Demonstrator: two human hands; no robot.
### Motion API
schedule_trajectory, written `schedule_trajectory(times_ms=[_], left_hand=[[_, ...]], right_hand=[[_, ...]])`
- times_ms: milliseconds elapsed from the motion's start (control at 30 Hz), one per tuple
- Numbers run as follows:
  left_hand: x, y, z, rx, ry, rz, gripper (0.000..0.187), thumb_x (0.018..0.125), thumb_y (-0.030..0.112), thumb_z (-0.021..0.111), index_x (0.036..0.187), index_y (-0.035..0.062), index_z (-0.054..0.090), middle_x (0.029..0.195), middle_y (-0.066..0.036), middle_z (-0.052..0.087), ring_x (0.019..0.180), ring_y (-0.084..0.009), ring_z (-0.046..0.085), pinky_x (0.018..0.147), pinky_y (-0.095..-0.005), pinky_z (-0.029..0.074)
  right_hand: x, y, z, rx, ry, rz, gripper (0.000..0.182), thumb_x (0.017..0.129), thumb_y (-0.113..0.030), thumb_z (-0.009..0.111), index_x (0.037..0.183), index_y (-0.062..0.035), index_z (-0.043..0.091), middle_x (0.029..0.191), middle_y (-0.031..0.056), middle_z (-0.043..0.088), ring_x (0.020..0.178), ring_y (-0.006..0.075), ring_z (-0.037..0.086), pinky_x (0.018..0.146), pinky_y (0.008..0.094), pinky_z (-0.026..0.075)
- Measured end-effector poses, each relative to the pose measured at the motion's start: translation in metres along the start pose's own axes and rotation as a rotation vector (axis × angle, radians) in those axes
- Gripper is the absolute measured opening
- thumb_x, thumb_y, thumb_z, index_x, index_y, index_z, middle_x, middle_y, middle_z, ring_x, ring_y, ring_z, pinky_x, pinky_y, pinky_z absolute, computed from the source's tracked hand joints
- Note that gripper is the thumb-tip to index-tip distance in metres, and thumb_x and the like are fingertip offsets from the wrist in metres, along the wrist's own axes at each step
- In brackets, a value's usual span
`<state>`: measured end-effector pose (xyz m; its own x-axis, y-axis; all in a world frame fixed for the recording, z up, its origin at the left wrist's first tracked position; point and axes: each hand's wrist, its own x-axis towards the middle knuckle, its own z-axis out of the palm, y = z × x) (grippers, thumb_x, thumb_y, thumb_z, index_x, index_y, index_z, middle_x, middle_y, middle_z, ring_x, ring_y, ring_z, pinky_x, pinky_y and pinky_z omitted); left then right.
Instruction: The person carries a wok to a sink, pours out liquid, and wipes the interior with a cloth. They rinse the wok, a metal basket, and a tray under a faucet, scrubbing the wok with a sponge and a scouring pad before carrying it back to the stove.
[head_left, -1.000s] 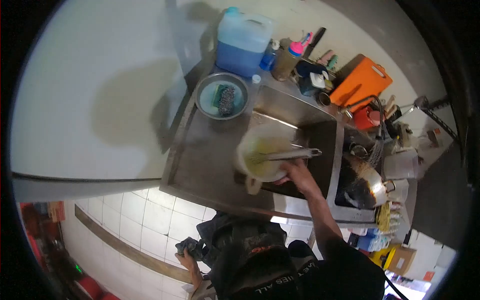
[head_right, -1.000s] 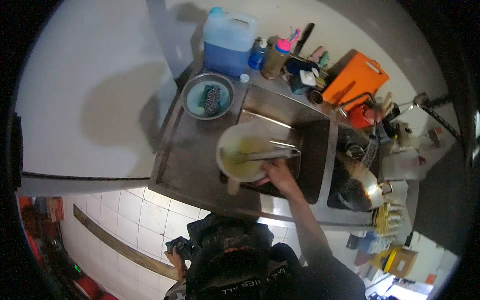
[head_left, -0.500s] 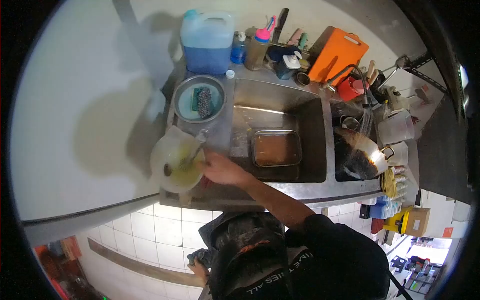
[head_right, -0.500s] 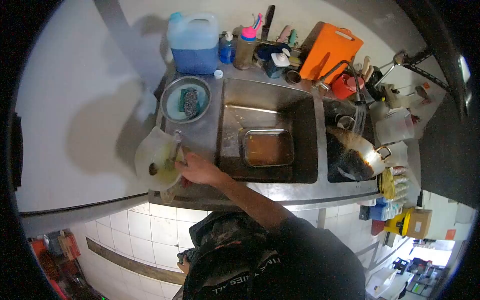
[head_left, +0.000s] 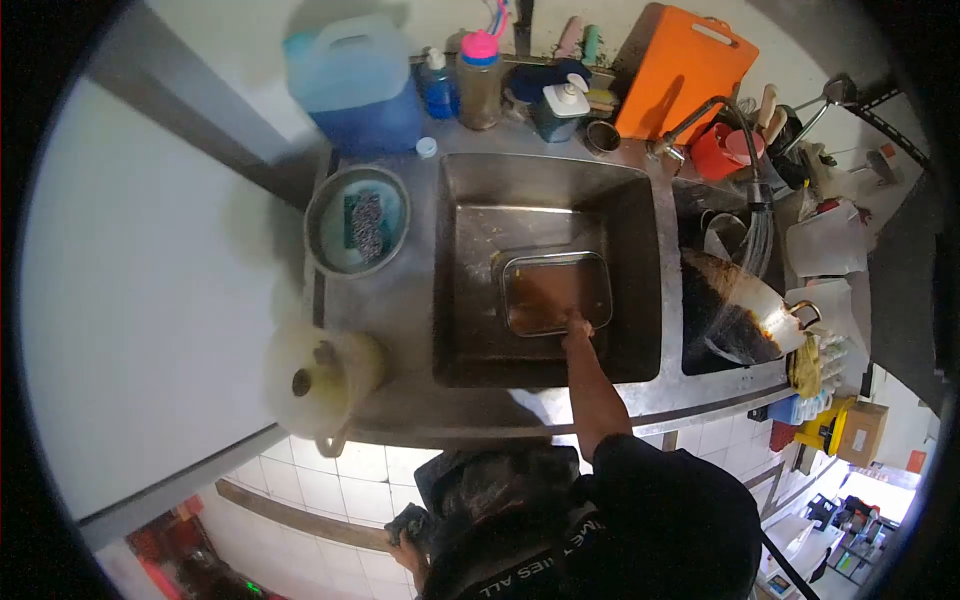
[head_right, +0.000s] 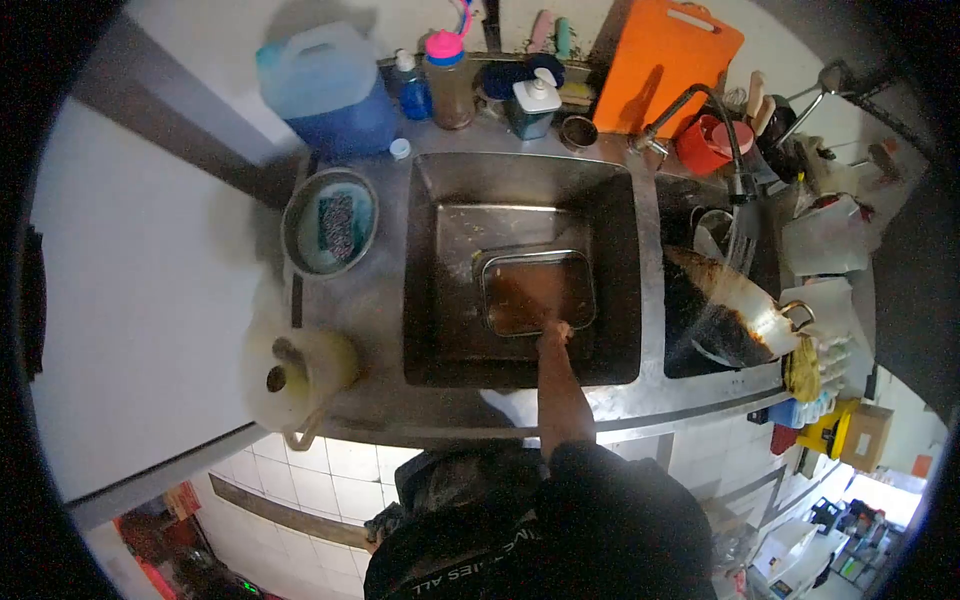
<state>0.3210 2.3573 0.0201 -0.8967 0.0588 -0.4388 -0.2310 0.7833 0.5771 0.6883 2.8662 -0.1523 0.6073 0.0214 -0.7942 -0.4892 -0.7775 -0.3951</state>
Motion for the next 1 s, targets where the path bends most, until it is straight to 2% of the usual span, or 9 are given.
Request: schedule_trajectory(times_ms=[67, 100, 200, 300, 667, 700, 767, 867, 1000], left_hand=[[-0.003, -0.008, 0.001, 0.048, 0.095, -0.024, 0.05, 0.079, 0.026, 0.069, 0.11, -0.0095, 0.052, 0.103, -0.025, 0.062, 0.09, -0.0337, 0.062, 0.081, -0.0405, 0.053], [-0.008, -0.01, -0.006, 0.119, 0.032, -0.012, 0.049, 0.08, 0.027, 0.068, 0.108, -0.0085, 0.051, 0.101, -0.025, 0.061, 0.087, -0.0335, 0.061, 0.079, -0.0419, 0.052], [-0.035, 0.006, -0.009, 0.173, -0.001, -0.063, 0.044, 0.079, 0.028, 0.067, 0.101, -0.0051, 0.047, 0.094, -0.024, 0.06, 0.083, -0.0323, 0.058, 0.074, -0.0453, 0.049], [-0.053, 0.004, -0.014, 0.498, -0.057, -0.019, 0.044, 0.08, 0.028, 0.066, 0.102, -0.0047, 0.047, 0.094, -0.023, 0.06, 0.084, -0.0329, 0.059, 0.075, -0.0438, 0.049], [-0.082, 0.004, -0.001, 0.369, -0.049, -0.049, 0.044, 0.08, 0.028, 0.066, 0.103, -0.005, 0.047, 0.095, -0.023, 0.061, 0.084, -0.0327, 0.059, 0.077, -0.0429, 0.049], [-0.082, 0.003, 0.001, 0.338, -0.053, -0.047, 0.044, 0.08, 0.028, 0.066, 0.103, -0.0051, 0.047, 0.095, -0.023, 0.061, 0.085, -0.0327, 0.059, 0.077, -0.0428, 0.049], [-0.08, 0.003, 0.006, 0.268, -0.051, -0.036, 0.044, 0.08, 0.028, 0.066, 0.103, -0.0051, 0.047, 0.095, -0.022, 0.061, 0.085, -0.0326, 0.059, 0.077, -0.0427, 0.049], [-0.066, -0.019, 0.009, 0.304, -0.01, 0.011, 0.049, 0.081, 0.028, 0.066, 0.11, -0.0074, 0.049, 0.098, -0.023, 0.061, 0.088, -0.0325, 0.06, 0.08, -0.0413, 0.05], [-0.044, -0.039, 0.022, 0.015, -0.096, -0.003, 0.054, 0.083, 0.025, 0.065, 0.122, -0.0095, 0.047, 0.106, -0.022, 0.061, 0.091, -0.031, 0.061, 0.082, -0.0385, 0.051]], right_hand=[[0.038, 0.018, -0.02, -0.564, -0.096, -0.362, 0.045, 0.083, -0.03, 0.069, 0.121, -0.0087, 0.059, 0.12, 0.0148, 0.058, 0.111, 0.0269, 0.055, 0.088, 0.0441, 0.047], [0.052, 0.031, -0.025, -0.569, -0.104, -0.351, 0.045, 0.083, -0.03, 0.069, 0.121, -0.0087, 0.059, 0.12, 0.0148, 0.058, 0.111, 0.0269, 0.055, 0.088, 0.0441, 0.047], [0.087, 0.057, -0.02, -1.078, -0.285, -0.877, 0.055, 0.086, -0.029, 0.067, 0.129, 0.0008, 0.052, 0.125, 0.0174, 0.057, 0.112, 0.0276, 0.054, 0.094, 0.0416, 0.044], [0.113, 0.068, -0.016, -1.041, -0.289, -0.751, 0.057, 0.085, -0.029, 0.067, 0.13, 0.002, 0.05, 0.125, 0.0182, 0.058, 0.111, 0.0281, 0.055, 0.095, 0.0416, 0.044], [0.213, 0.062, 0.015, -0.096, -0.166, -0.203, 0.067, 0.085, -0.03, 0.068, 0.135, 0.006, 0.043, 0.123, 0.021, 0.06, 0.109, 0.03, 0.058, 0.098, 0.0415, 0.043], [0.21, 0.062, 0.017, -0.103, -0.167, -0.211, 0.067, 0.085, -0.03, 0.068, 0.135, 0.006, 0.043, 0.123, 0.021, 0.06, 0.109, 0.03, 0.058, 0.098, 0.0415, 0.043], [0.172, 0.046, 0.031, 0.169, 0.051, -0.996, 0.05, 0.081, -0.035, 0.068, 0.113, 0.0029, 0.06, 0.107, 0.0241, 0.066, 0.088, 0.0416, 0.063, 0.084, 0.0469, 0.051], [0.072, -0.024, 0.014, -0.268, 0.238, -0.805, 0.063, 0.081, -0.031, 0.068, 0.129, 0.0051, 0.048, 0.106, 0.0245, 0.067, 0.087, 0.0446, 0.064, 0.082, 0.0497, 0.051], [-0.007, -0.091, 0.003, -0.48, 0.124, -0.953, 0.078, 0.082, -0.029, 0.068, 0.141, 0.006, 0.032, 0.105, 0.0247, 0.067, 0.089, 0.0427, 0.065, 0.079, 0.0478, 0.053]])
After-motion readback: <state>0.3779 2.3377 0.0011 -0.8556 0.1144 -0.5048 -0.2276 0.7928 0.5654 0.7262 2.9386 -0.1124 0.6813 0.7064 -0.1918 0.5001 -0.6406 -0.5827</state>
